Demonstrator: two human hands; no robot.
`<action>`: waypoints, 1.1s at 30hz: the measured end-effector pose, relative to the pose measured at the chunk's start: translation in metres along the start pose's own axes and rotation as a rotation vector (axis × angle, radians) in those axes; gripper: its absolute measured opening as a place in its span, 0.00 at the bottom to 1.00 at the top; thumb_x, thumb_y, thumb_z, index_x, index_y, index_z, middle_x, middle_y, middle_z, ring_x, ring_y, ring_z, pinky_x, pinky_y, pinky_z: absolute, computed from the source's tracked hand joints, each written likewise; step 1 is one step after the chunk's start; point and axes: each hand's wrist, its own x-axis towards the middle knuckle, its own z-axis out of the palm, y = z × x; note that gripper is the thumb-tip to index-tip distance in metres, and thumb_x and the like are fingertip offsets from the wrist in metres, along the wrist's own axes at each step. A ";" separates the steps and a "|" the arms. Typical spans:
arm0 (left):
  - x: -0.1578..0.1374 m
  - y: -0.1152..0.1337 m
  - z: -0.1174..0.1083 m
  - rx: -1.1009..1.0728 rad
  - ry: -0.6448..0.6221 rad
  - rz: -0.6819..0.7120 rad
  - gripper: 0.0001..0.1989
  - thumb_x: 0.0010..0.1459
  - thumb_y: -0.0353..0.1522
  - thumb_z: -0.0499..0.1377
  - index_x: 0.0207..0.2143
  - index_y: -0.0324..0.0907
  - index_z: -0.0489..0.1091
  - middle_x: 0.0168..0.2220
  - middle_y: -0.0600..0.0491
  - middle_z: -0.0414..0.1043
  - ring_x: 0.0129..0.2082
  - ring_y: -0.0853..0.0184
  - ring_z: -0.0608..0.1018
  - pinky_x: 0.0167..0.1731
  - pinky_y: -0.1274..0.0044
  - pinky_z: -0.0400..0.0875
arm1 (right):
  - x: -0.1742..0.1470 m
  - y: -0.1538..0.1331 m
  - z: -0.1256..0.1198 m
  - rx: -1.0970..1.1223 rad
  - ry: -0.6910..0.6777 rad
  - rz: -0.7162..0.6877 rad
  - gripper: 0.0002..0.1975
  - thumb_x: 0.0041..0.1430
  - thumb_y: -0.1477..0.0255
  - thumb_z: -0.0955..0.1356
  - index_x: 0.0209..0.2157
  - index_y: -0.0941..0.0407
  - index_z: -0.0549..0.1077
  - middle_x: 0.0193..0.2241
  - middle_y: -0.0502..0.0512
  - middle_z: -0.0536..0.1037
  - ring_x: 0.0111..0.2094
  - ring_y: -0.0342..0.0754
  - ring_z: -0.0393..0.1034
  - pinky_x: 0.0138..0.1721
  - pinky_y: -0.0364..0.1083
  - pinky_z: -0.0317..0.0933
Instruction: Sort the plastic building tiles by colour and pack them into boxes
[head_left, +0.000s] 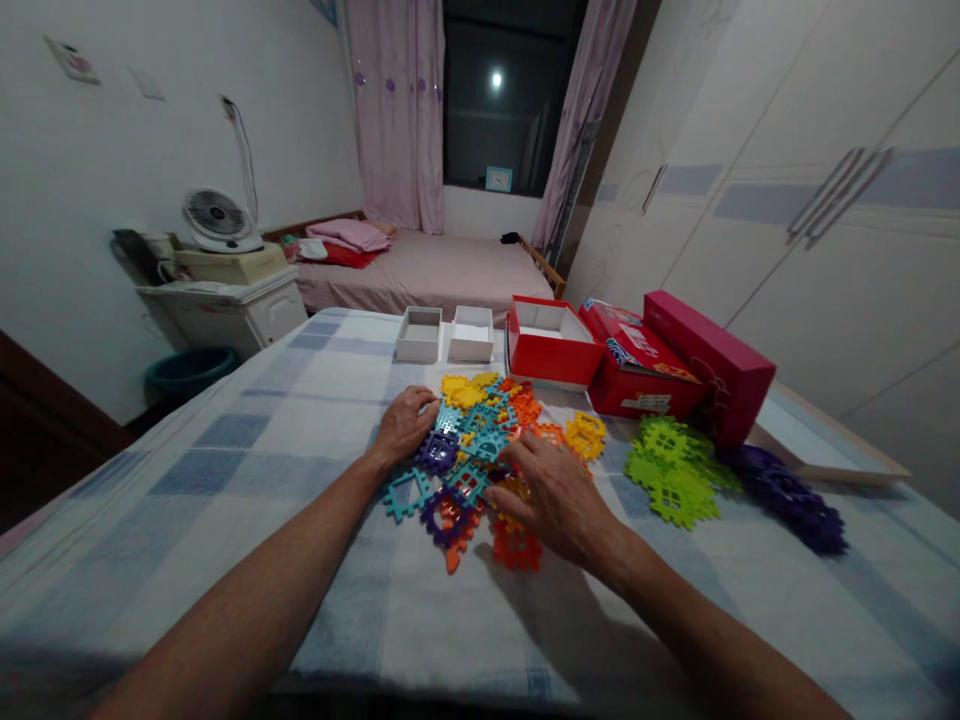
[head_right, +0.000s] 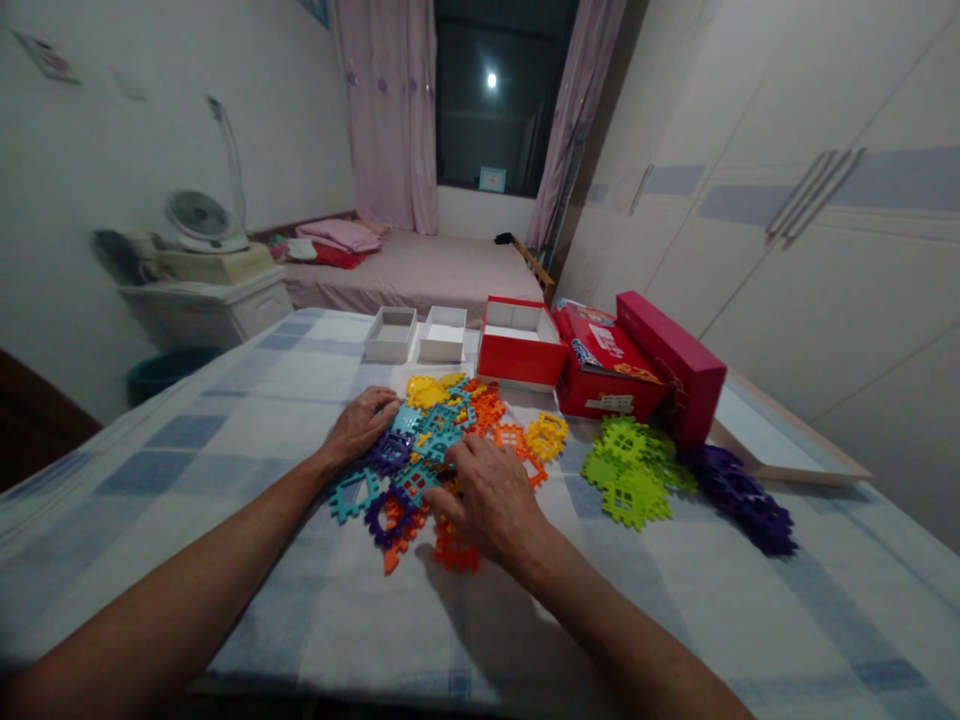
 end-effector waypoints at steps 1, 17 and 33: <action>0.000 0.000 0.000 -0.001 0.002 -0.001 0.17 0.58 0.37 0.47 0.35 0.40 0.73 0.41 0.48 0.73 0.45 0.63 0.73 0.51 0.71 0.66 | -0.006 -0.002 0.000 0.001 -0.055 0.001 0.17 0.57 0.57 0.66 0.41 0.55 0.70 0.40 0.58 0.72 0.40 0.53 0.66 0.41 0.50 0.60; 0.000 0.000 0.000 0.013 0.003 0.002 0.17 0.58 0.37 0.47 0.35 0.39 0.73 0.41 0.46 0.72 0.44 0.63 0.74 0.51 0.70 0.66 | -0.009 0.034 -0.010 0.059 0.181 0.085 0.15 0.56 0.67 0.68 0.44 0.57 0.69 0.48 0.62 0.68 0.50 0.56 0.61 0.50 0.55 0.56; 0.000 0.001 0.000 0.004 0.015 0.003 0.16 0.58 0.37 0.47 0.34 0.40 0.73 0.41 0.48 0.73 0.43 0.63 0.74 0.51 0.70 0.66 | -0.015 0.021 0.003 0.315 0.094 0.120 0.07 0.58 0.72 0.61 0.31 0.56 0.70 0.32 0.52 0.71 0.36 0.46 0.65 0.40 0.46 0.57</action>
